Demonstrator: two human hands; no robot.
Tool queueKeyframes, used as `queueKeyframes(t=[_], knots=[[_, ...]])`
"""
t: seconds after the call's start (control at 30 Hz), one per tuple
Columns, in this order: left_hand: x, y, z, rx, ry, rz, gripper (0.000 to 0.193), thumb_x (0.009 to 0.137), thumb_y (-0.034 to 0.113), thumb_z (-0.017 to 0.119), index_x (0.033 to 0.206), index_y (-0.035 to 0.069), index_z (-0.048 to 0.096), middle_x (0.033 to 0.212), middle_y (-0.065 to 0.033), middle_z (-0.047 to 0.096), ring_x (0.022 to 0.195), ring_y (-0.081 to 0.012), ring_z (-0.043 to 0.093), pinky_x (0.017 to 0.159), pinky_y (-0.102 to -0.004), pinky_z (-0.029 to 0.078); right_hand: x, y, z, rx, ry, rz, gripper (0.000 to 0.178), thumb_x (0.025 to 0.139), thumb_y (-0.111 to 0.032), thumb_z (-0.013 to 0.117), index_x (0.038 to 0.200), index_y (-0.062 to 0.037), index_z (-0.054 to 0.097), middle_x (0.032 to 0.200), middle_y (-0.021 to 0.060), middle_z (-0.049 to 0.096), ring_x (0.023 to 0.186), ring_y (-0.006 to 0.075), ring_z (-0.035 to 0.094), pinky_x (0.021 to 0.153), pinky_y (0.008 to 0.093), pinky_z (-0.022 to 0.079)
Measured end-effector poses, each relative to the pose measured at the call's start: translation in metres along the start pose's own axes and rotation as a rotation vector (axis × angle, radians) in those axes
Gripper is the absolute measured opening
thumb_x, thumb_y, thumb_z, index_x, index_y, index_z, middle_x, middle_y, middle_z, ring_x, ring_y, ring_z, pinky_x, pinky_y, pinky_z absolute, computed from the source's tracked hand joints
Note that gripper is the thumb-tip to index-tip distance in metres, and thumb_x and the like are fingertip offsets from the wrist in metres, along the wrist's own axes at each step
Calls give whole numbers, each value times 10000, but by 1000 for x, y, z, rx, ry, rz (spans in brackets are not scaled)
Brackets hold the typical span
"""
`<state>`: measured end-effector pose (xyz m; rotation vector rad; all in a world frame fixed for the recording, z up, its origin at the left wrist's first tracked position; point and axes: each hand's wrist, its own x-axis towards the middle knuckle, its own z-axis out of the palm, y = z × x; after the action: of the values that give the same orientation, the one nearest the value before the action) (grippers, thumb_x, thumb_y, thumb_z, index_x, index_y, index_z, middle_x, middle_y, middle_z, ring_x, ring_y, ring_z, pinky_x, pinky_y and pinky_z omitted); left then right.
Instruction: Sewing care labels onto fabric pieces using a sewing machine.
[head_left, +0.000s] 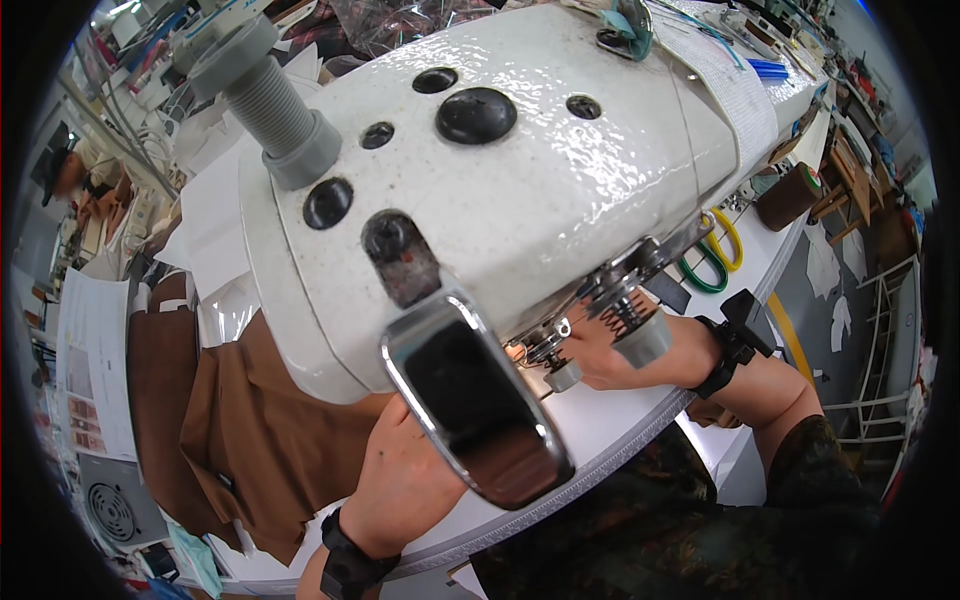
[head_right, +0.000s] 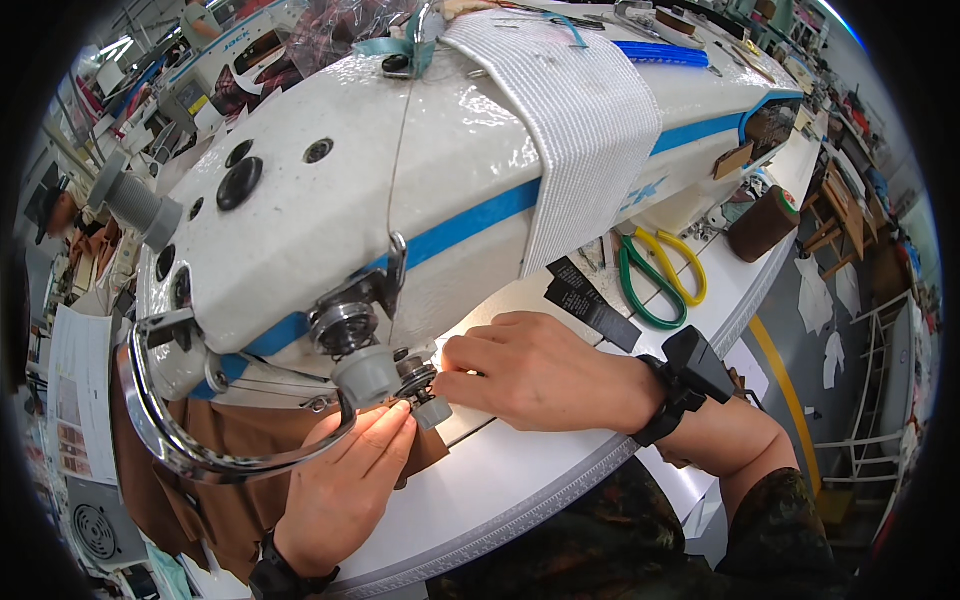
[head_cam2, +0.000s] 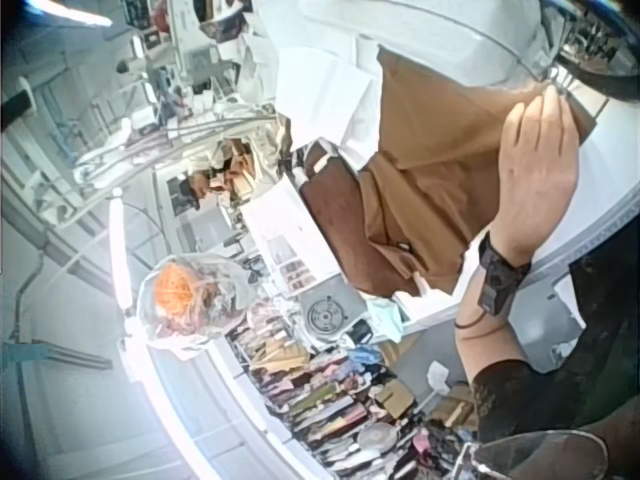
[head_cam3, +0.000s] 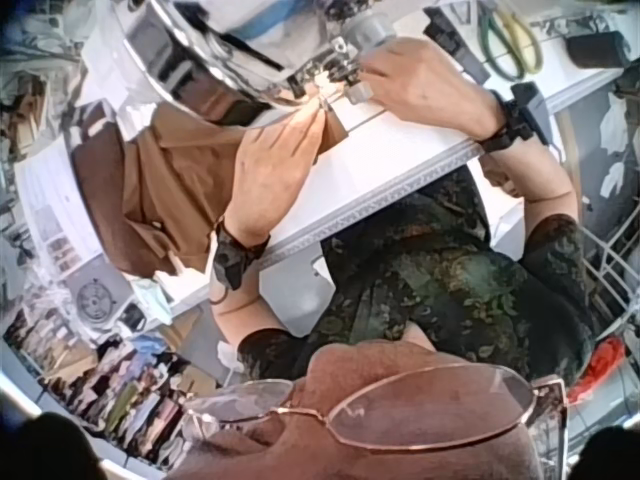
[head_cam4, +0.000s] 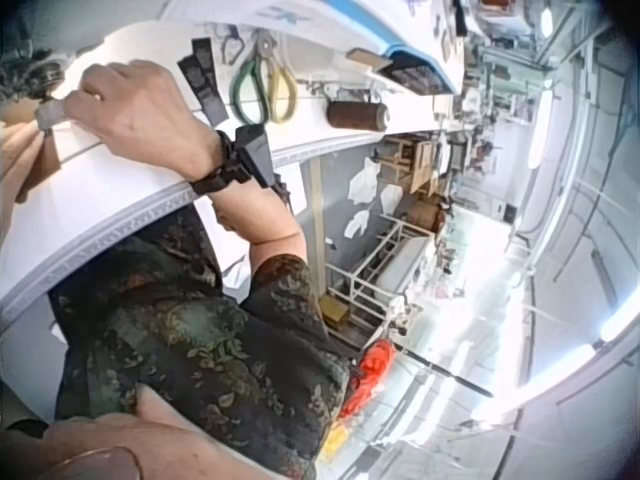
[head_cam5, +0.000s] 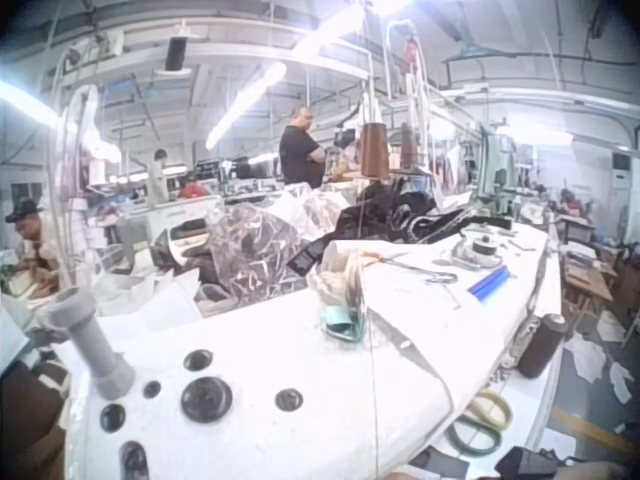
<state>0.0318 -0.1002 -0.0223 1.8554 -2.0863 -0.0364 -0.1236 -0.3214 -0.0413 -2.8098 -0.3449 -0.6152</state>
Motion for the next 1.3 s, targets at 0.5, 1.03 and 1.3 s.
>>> queueKeyframes(t=[0.5,1.03,1.3], knots=[[-1,0,2,-31,-9,-48,379,837,22,691,1208,-32,742,1264,-130,730,1189,-251,698,1027,-417,525,1,0,3,40,15,-12,159,816,-83,676,967,-65,629,919,55,600,785,222,658,675,356,539],[-8,-1,6,-16,-45,-81,353,863,50,695,1206,-14,747,1281,-115,730,1196,-222,694,1007,-401,516,3,1,1,167,62,2,140,813,-73,677,942,-53,626,894,66,581,753,238,648,667,367,545],[-9,4,4,-75,-109,-162,349,867,59,691,1206,-3,750,1291,-108,729,1203,-209,692,999,-396,509,1,1,5,86,-6,-6,141,820,-82,677,952,-62,633,883,63,582,747,237,645,655,369,530]])
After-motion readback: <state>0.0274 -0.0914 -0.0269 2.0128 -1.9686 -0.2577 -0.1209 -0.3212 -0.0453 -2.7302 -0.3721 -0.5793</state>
